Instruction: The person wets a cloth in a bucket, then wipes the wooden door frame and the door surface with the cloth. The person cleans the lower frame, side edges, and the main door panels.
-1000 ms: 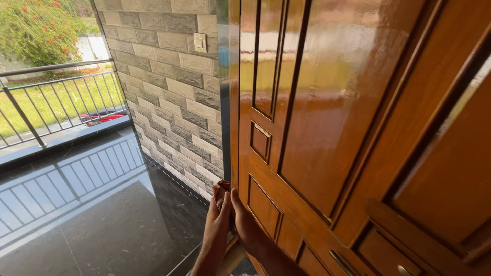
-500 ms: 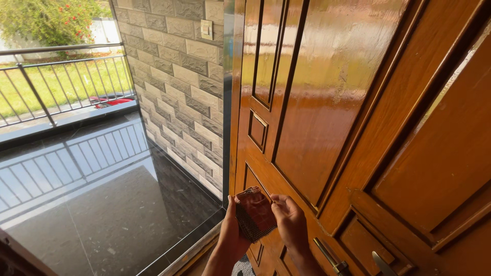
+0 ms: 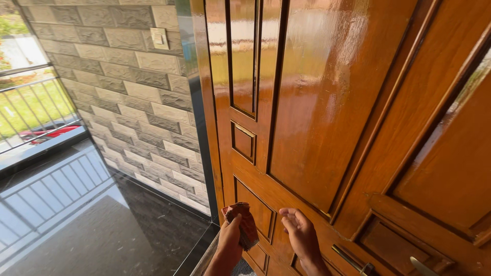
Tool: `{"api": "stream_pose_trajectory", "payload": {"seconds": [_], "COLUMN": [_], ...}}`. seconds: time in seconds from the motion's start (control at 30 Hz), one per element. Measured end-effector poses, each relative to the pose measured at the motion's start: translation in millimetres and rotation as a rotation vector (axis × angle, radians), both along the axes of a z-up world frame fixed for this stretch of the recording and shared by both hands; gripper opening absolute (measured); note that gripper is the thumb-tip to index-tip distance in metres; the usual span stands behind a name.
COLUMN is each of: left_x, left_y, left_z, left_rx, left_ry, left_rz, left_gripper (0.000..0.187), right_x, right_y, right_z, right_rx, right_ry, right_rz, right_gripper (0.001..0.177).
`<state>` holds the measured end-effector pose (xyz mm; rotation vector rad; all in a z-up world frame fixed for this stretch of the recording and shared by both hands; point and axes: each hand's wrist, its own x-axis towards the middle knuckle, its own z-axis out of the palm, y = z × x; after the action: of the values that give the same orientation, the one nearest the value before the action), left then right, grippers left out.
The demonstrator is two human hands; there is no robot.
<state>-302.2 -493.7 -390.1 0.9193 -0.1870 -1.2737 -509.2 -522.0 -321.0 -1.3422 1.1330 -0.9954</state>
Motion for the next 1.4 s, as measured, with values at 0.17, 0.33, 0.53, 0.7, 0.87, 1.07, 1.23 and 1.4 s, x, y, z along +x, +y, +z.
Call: {"api": "stream_pose_trajectory", "payload": {"seconds": [0.17,0.33,0.53,0.7,0.87,1.07,1.23,1.4], "left_x": [22,41,71,94,95,68,94,125], "left_y": [-47,-103,-165,-216,-252,-206,-176,-185], "left_z": [-7,4,65,100,64,59,56,34], "left_rx": [0.126,-0.07,-0.079,-0.012,-0.19,-0.451,-0.494,-0.206], "left_ry": [-0.204,-0.404,-0.546,-0.846,-1.551,-1.753,-1.704,-1.572], "left_rz": [-0.08,-0.07,0.189,0.283,0.395,0.382,0.165,0.191], "left_gripper": [0.042,0.049,0.037,0.034,0.046,0.044,0.044,0.051], "right_x": [-4,-9,5,34,43,78,115,123], "right_y": [-6,-35,-103,-143,-146,-155,-154,-163], "right_z": [15,17,3,-13,-34,-49,-50,-46], "right_rx": [0.089,0.038,-0.014,-0.06,0.005,0.061,0.023,-0.035], "right_ry": [0.07,0.023,-0.097,-0.117,-0.123,-0.092,0.022,0.123], "right_rz": [-0.034,-0.047,-0.009,0.165,0.3,0.362,0.35,0.159], "right_gripper": [0.028,0.028,0.03,0.03,0.028,0.027,0.025,0.024]}}
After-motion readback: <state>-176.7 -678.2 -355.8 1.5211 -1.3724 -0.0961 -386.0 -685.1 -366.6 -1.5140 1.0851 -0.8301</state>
